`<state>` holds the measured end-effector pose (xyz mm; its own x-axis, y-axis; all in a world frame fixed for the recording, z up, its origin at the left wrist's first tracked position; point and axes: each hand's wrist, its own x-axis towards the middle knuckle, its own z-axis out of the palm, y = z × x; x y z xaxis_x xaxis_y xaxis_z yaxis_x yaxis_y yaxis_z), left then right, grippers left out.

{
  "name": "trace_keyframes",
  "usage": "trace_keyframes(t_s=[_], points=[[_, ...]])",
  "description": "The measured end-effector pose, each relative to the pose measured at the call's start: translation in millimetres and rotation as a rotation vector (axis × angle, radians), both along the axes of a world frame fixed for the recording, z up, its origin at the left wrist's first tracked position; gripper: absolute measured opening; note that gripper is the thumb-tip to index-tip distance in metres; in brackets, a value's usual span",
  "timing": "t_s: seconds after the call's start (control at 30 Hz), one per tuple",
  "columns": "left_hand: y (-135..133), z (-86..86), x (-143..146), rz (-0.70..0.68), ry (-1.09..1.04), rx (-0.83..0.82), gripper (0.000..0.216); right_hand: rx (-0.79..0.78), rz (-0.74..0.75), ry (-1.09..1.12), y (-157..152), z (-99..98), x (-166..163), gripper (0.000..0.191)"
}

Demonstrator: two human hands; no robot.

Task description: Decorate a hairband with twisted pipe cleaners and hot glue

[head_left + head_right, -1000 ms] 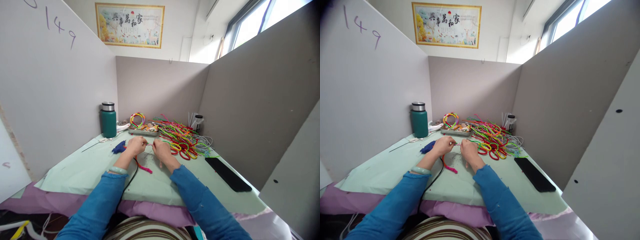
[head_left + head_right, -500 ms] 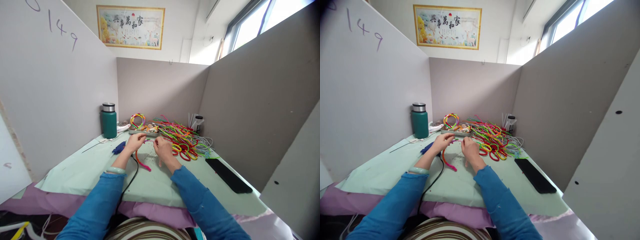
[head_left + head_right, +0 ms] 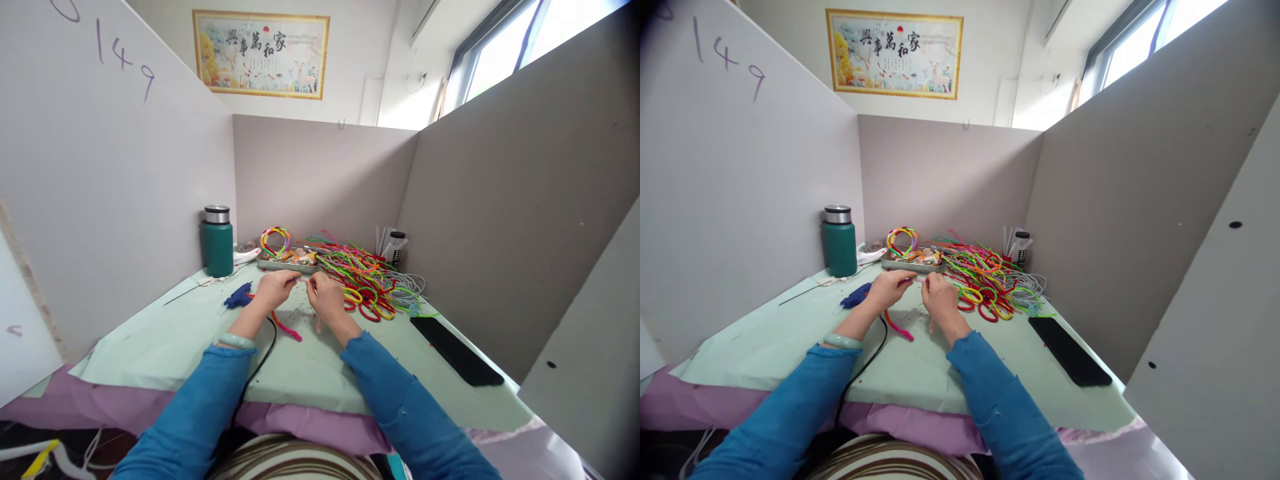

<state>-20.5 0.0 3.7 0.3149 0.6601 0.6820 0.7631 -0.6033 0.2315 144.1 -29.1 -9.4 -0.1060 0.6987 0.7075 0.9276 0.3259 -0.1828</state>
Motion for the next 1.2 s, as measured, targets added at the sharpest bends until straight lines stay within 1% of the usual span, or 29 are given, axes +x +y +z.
trace_keyframes(t_s=[0.07, 0.13, 0.3, 0.47, 0.57, 0.6, 0.7, 0.73, 0.8, 0.87, 0.93, 1.0, 1.1, 1.2], points=[[0, -1.1, 1, 0.039, 0.028, 0.006, 0.029, -0.004, 0.0, 0.008, 1, -0.3, 0, 0.022], [0, -2.2, 2, 0.047, 0.046, 0.029, 0.029, -0.009, -0.002, 0.023, 2, -0.9, 0, 0.022], [3, -3.8, 2, 0.01, 0.059, 0.054, 0.029, -0.013, 0.006, 0.066, 4, -2.4, 1, 0.022], [8, -4.4, 3, -0.037, 0.023, 0.014, 0.026, -0.037, 0.004, 0.072, 4, -3.3, 0, 0.022], [8, -4.1, 3, -0.071, -0.105, -0.081, 0.025, -0.045, 0.016, 0.079, 4, -2.9, 1, 0.021], [8, -3.6, 3, -0.091, -0.165, -0.127, 0.029, -0.044, 0.023, 0.089, 4, -2.6, 1, 0.021], [5, -0.3, 3, -0.178, -0.373, -0.285, 0.052, -0.004, 0.047, 0.147, 4, -0.6, 4, 0.024], [4, 1.5, 3, -0.21, -0.445, -0.343, 0.056, 0.025, 0.056, 0.175, 4, 0.3, 5, 0.025], [-1, 5.9, 3, -0.272, -0.566, -0.456, 0.051, 0.096, 0.078, 0.238, 3, 2.2, 7, 0.028], [-5, 10.5, 4, -0.341, -0.623, -0.525, 0.042, 0.148, 0.107, 0.288, 2, 4.0, 9, 0.029], [-9, 14.3, 4, -0.398, -0.666, -0.514, 0.038, 0.161, 0.15, 0.317, 2, 5.3, 11, 0.029], [-10, 16.3, 3, -0.419, -0.716, -0.446, 0.038, 0.152, 0.206, 0.325, 1, 6.4, 11, 0.029], [-9, 15.2, 3, -0.382, -0.717, -0.351, 0.038, 0.144, 0.276, 0.324, -1, 7.5, 9, 0.031], [-5, 10.9, 3, -0.312, -0.629, -0.272, 0.037, 0.139, 0.358, 0.338, -3, 7.7, 7, 0.035]])
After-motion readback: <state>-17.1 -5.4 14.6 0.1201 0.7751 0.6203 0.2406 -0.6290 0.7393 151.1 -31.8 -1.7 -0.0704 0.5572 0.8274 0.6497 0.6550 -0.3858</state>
